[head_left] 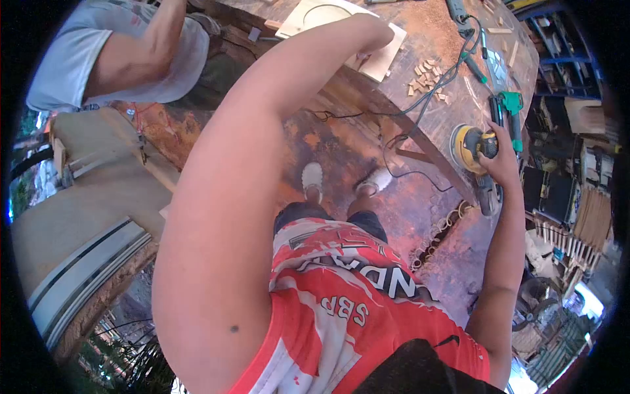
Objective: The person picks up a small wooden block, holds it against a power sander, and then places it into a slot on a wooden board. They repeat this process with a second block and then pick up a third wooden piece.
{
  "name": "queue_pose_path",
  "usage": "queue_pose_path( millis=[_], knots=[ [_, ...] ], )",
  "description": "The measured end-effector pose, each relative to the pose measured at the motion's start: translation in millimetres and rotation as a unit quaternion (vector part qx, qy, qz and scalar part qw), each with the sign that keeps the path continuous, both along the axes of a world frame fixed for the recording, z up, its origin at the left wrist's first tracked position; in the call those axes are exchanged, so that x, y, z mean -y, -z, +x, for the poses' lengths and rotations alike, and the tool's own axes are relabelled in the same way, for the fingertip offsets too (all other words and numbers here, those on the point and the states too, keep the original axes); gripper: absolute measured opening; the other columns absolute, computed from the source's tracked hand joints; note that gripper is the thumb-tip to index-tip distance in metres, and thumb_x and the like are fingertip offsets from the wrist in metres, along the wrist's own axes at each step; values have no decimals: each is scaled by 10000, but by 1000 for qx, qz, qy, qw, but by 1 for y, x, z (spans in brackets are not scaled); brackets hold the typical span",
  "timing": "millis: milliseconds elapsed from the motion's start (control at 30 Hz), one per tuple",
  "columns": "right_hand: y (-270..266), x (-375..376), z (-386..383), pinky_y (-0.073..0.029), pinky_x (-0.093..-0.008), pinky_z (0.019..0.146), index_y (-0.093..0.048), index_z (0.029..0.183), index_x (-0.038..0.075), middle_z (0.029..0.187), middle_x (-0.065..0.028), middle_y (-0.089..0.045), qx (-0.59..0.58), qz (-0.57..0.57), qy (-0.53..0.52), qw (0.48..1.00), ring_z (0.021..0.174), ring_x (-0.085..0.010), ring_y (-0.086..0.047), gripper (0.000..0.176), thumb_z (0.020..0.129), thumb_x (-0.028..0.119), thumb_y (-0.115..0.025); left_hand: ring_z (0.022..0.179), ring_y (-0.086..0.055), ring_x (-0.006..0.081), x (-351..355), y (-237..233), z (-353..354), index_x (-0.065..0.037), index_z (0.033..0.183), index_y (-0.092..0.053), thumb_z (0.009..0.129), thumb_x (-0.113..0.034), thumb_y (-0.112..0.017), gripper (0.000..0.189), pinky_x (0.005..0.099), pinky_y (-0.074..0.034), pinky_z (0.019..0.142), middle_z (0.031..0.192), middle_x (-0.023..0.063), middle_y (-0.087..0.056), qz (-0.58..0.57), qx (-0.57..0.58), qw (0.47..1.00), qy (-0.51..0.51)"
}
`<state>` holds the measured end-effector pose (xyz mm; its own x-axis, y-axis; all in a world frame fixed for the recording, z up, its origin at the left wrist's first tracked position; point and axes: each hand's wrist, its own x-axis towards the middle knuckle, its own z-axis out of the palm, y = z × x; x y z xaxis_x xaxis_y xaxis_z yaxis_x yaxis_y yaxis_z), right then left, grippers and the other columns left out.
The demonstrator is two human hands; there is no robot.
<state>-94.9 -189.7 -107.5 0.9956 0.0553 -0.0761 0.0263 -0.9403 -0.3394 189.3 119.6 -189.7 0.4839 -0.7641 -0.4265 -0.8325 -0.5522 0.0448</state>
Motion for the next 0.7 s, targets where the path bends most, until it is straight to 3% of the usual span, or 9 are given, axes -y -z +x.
queue_pose_path(
  millis=[233,433,500,533,600,700],
  knots=[
    [2,-12,20,-427,-371,1002,-494,1286,75,1199,-163,-547,-26,-37,16,999,1149,-332,-537,689,635,54,-719,830,-674,312,-12,10,6,-73,920,-734,740,-143,-705,195,412,-522,732,904,149,-709,-75,-19,997,-8],
    [2,-28,24,-427,-383,1001,-496,1271,85,1189,-160,-548,-29,-34,-14,999,1143,-331,-539,674,642,79,-738,828,-673,326,-74,-2,6,-82,879,-735,765,-137,-669,142,426,-514,738,876,149,-707,-215,-59,975,-17],
    [6,-25,19,-418,-344,991,-479,1285,70,1164,-131,-543,-26,-53,-14,998,1127,-276,-541,687,647,56,-734,895,-669,336,-93,6,-1,-107,1053,-702,744,-131,-690,310,431,-519,768,953,160,-705,-337,-71,930,-127],
    [7,-24,18,-418,-344,991,-479,1285,70,1164,-131,-543,-24,-55,-12,998,1127,-276,-541,687,647,56,-734,895,-669,336,-96,10,-7,-107,1053,-702,744,-131,-690,310,431,-519,768,953,160,-705,-338,-70,930,-124],
    [8,-23,17,-417,-354,995,-477,1289,78,1173,-137,-543,-35,-57,-2,998,1133,-288,-540,695,646,63,-743,852,-674,288,-99,21,-24,-117,921,-741,767,-174,-684,174,406,-534,748,892,118,-709,-419,-38,905,-62],
    [3,-31,16,-421,-365,994,-480,1289,91,1176,-144,-546,-35,-74,20,996,1133,-304,-540,693,651,81,-749,876,-654,280,-87,25,-41,-93,830,-707,790,-211,-682,128,399,-517,787,893,88,-675,-363,21,930,-61]
  ],
)
